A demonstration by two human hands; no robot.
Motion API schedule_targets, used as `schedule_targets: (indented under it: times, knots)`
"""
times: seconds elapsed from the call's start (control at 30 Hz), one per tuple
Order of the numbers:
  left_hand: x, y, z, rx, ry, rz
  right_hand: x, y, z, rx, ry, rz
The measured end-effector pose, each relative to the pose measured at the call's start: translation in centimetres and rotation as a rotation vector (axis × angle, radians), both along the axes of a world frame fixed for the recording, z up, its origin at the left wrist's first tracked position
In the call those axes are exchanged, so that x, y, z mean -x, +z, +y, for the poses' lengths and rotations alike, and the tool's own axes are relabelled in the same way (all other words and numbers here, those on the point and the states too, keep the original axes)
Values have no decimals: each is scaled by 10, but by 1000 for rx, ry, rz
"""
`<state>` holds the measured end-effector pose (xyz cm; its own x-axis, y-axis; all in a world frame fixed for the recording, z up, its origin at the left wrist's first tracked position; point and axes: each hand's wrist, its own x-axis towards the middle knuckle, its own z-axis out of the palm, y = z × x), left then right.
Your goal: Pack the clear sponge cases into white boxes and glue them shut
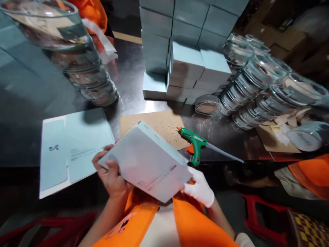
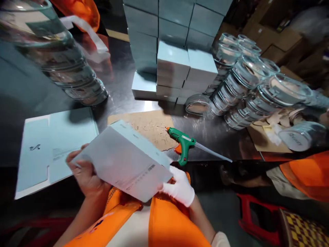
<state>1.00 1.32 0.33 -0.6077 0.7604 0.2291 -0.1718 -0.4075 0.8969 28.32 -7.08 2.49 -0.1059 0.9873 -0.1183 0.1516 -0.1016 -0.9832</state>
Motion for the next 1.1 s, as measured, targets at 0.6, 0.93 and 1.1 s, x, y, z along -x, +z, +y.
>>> schedule_targets:
  times: [0.6, 0.93, 1.1]
  knots:
    - [44, 28, -26, -150, -276, 1099, -108, 72, 219, -513, -390, -875]
    - [59, -7, -26, -145, -130, 1076, -150, 58, 263, -381, -656, -898]
    - [33, 30, -8, -330, -103, 1248, -128, 77, 186, -426, -779, 21]
